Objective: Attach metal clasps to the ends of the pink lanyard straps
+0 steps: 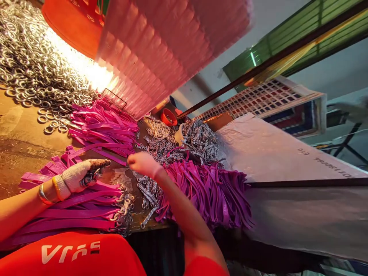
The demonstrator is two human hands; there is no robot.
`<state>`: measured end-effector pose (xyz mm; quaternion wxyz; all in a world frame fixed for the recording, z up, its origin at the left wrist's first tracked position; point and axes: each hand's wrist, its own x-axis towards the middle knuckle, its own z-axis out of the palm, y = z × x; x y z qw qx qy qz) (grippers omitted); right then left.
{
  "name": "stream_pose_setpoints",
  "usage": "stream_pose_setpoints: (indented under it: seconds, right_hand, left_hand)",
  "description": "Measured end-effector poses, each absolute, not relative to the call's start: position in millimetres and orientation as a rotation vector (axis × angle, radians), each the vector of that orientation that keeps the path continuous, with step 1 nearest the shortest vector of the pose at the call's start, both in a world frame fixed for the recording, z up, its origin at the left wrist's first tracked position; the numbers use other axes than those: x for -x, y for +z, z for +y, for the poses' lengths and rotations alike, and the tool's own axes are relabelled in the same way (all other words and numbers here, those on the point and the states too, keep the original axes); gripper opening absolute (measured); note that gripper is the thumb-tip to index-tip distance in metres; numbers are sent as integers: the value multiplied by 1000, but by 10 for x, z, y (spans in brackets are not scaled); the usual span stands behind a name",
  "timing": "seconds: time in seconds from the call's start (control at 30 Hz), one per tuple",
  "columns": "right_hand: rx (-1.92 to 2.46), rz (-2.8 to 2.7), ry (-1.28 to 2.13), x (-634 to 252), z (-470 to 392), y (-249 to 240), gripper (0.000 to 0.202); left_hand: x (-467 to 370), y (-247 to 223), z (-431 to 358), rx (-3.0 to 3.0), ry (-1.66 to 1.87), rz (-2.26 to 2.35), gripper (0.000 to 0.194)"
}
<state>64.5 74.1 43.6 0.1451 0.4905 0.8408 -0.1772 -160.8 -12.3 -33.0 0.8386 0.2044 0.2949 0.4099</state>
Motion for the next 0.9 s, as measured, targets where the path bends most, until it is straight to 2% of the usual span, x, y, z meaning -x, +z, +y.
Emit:
stream_pose_setpoints:
  seconds: [0.17,0.33,0.5,0.6,0.7,0.77,0.9]
  right_hand:
    - [-1621,2269,-361,-1381,193,-144,30]
    - [-1817,2323,-392,-1548,159,-372,22]
    - [-1956,2496,-470,-1457,51,-313,16]
    - [-1927,2796,-761,-1252,-123,-166,19]
    - [-1714,3148,-992,-989,-308,-8,28]
    - [-1564,3257,-986,-832,-399,52,33]
    - [-1528,3334,-1008,-663,-463,46,25]
  left_hand:
    - [1596,-397,-129,-608,757,702,20]
    - [1542,-260,-147,-741,712,793,26]
    - [1388,15,-254,-671,623,994,34]
    - [1303,84,-321,-600,580,987,32]
    - [1242,87,-375,-564,530,944,27]
    - [1214,70,-405,-610,556,950,30]
    - [1186,36,-439,-689,642,984,36]
